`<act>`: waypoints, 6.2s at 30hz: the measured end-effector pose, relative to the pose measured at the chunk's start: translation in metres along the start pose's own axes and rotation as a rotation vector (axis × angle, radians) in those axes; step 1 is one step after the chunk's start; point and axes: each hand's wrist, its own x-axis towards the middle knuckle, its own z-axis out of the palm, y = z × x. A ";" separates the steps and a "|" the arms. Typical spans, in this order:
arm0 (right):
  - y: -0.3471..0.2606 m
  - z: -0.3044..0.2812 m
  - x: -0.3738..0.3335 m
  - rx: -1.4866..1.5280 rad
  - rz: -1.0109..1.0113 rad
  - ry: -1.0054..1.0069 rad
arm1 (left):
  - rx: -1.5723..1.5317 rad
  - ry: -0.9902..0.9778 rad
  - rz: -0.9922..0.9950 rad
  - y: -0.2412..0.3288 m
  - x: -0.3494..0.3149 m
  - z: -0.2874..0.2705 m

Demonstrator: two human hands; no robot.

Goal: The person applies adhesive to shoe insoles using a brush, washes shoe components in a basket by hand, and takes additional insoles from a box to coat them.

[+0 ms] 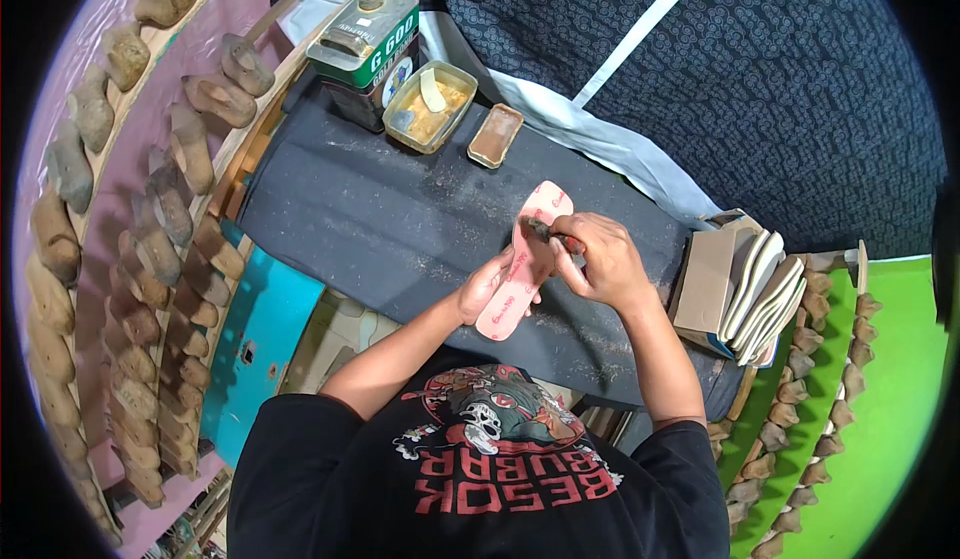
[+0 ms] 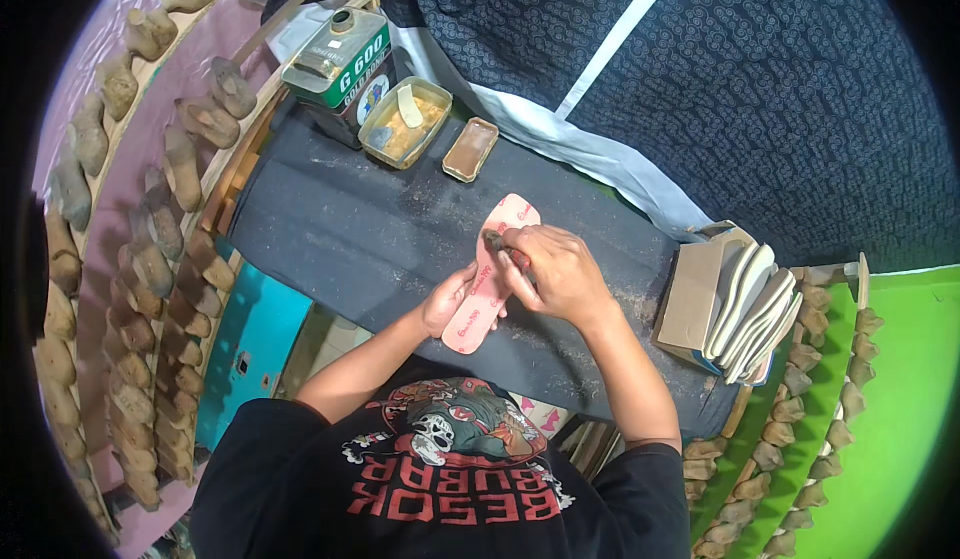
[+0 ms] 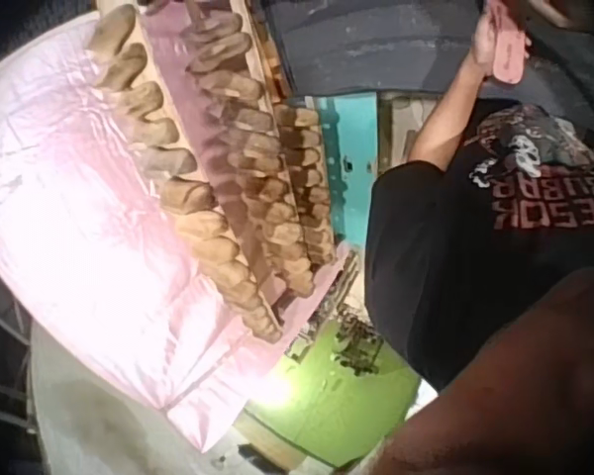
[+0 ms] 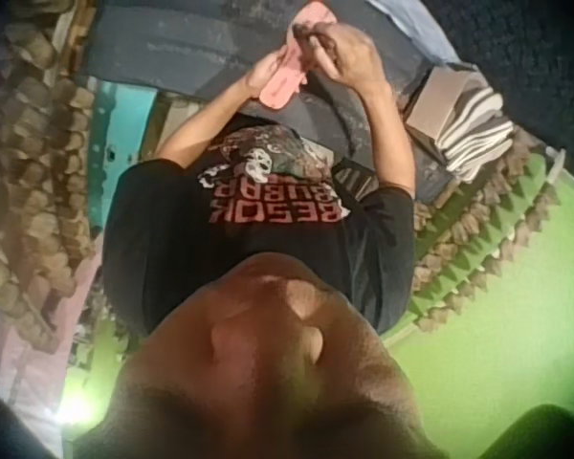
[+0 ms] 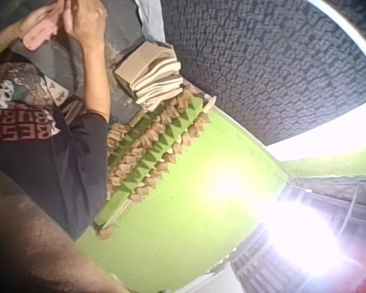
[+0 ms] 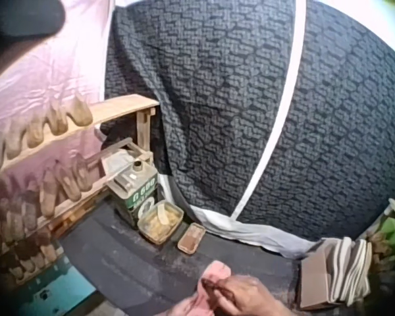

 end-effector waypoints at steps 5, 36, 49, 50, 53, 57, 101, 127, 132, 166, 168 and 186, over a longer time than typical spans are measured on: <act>0.025 -0.003 0.017 -0.134 0.133 0.200 | 0.052 -0.065 0.018 0.015 0.001 -0.003; 0.018 -0.001 0.009 -0.186 0.234 0.280 | -0.027 -0.139 0.011 0.069 -0.003 0.000; -0.001 0.009 0.014 -0.186 0.029 0.272 | -0.045 -0.280 -0.036 0.065 -0.001 -0.019; 0.002 0.005 0.014 -0.208 0.091 0.276 | -0.023 -0.214 -0.005 0.068 -0.001 -0.005; -0.003 0.006 0.013 -0.246 0.014 0.239 | 0.008 -0.105 0.007 0.068 0.000 0.000; -0.040 0.033 0.003 0.023 -0.156 0.026 | 0.080 -0.041 0.142 0.070 0.010 -0.005; -0.054 0.042 -0.008 0.051 -0.109 -0.033 | 0.115 0.035 0.153 0.072 0.010 -0.004; 0.091 0.127 0.077 -0.178 0.307 0.085 | 0.011 0.148 0.289 0.068 -0.072 -0.036; 0.102 0.152 0.063 -0.413 0.273 0.067 | -0.050 0.156 0.357 0.077 -0.090 -0.045; 0.013 0.135 -0.094 1.701 0.744 0.060 | -0.005 0.147 0.285 -0.067 -0.083 0.028; 0.017 0.144 -0.113 1.824 0.778 0.052 | 0.007 0.192 0.288 -0.093 -0.086 0.035; -0.107 0.248 -0.110 1.582 0.930 -0.197 | 0.016 0.968 0.853 -0.250 -0.279 0.058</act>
